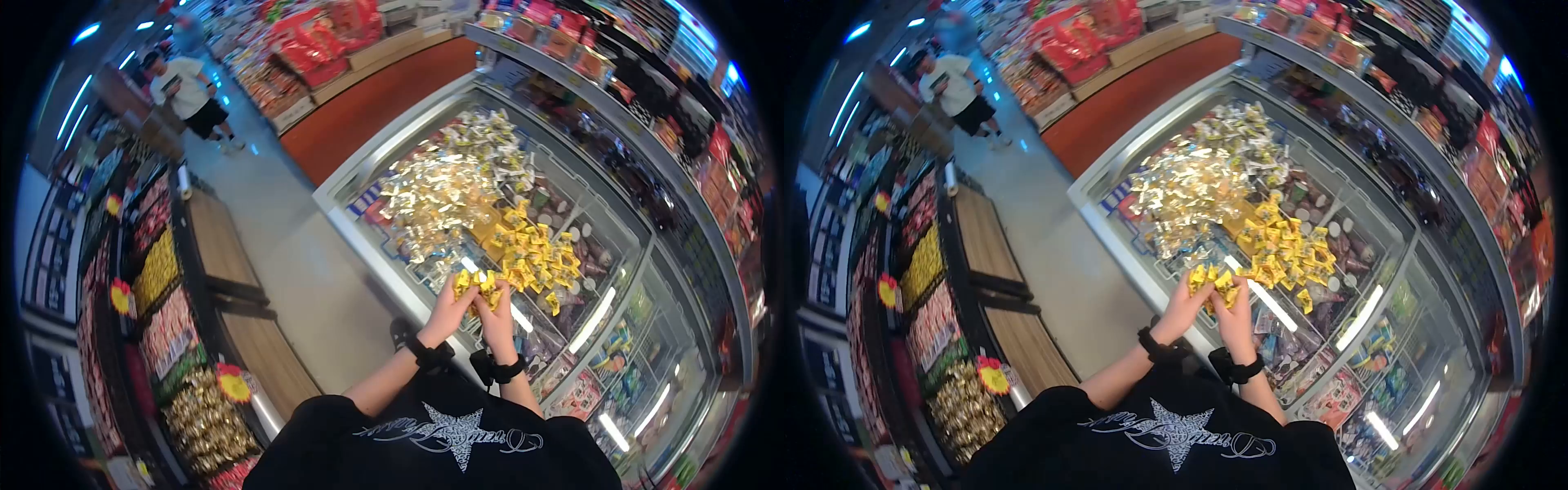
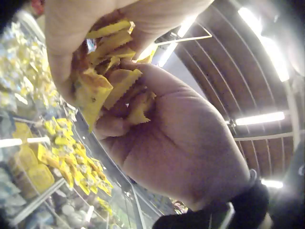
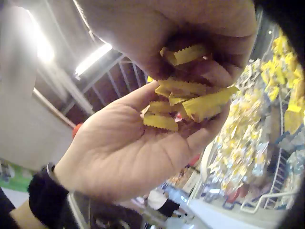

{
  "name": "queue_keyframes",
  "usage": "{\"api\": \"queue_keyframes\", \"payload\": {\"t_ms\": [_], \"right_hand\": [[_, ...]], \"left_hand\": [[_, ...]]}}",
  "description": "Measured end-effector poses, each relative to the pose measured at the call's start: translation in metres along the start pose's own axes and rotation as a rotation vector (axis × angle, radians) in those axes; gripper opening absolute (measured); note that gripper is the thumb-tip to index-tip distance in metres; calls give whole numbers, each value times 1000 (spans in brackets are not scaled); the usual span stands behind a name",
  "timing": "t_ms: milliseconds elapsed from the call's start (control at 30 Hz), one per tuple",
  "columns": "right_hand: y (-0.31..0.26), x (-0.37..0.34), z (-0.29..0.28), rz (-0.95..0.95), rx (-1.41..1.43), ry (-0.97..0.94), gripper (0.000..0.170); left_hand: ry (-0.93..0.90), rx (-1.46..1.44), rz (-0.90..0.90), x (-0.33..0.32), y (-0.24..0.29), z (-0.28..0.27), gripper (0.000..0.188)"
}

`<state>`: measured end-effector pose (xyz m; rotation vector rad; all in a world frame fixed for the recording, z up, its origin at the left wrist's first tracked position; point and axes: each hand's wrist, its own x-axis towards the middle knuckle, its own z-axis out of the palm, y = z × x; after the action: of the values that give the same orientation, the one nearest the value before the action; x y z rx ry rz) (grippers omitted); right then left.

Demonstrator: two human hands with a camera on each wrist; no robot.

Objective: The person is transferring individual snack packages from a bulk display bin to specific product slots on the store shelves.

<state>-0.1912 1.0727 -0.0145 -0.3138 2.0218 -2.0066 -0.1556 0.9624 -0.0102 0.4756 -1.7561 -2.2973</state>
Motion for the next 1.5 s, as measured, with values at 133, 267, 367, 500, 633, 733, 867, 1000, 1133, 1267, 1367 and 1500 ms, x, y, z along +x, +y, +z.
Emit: {"api": "queue_keyframes", "payload": {"t_ms": [133,267,367,500,633,733,867,1000,1133,1267,1367,1500], "right_hand": [[-4,-11,42,-148,-99,-134,32],[-12,-27,76,-101,-45,-275,32],[-9,-36,103,-147,-115,-313,32],[-16,-47,123,-178,-89,-326,32],[-24,-54,113,-128,-155,-327,27],[-21,-62,92,-99,-112,-253,28],[-8,-64,45,-59,-59,-169,29],[-18,-81,-7,-7,-128,30,27],[-5,-95,-44,-25,-38,244,26],[-10,-109,-69,2,152,447,31],[1,-118,-90,-39,-53,592,30],[4,-122,-94,-24,151,691,30]], "left_hand": [[152,-61,93,-31,17,-36,25],[338,-127,96,-59,16,-66,24],[411,-111,149,-74,30,-86,20],[467,-136,132,-87,45,-94,19],[435,-131,176,-90,35,-88,17],[419,-85,163,-90,22,-68,20],[326,-132,110,-85,-1,-27,25],[168,-193,-4,-84,-14,24,26],[-44,-225,-96,-79,-26,62,24],[-281,-275,-207,-70,-31,96,23],[-361,-211,-257,-70,-31,120,22],[-376,-125,-222,-69,-45,133,21]]}}
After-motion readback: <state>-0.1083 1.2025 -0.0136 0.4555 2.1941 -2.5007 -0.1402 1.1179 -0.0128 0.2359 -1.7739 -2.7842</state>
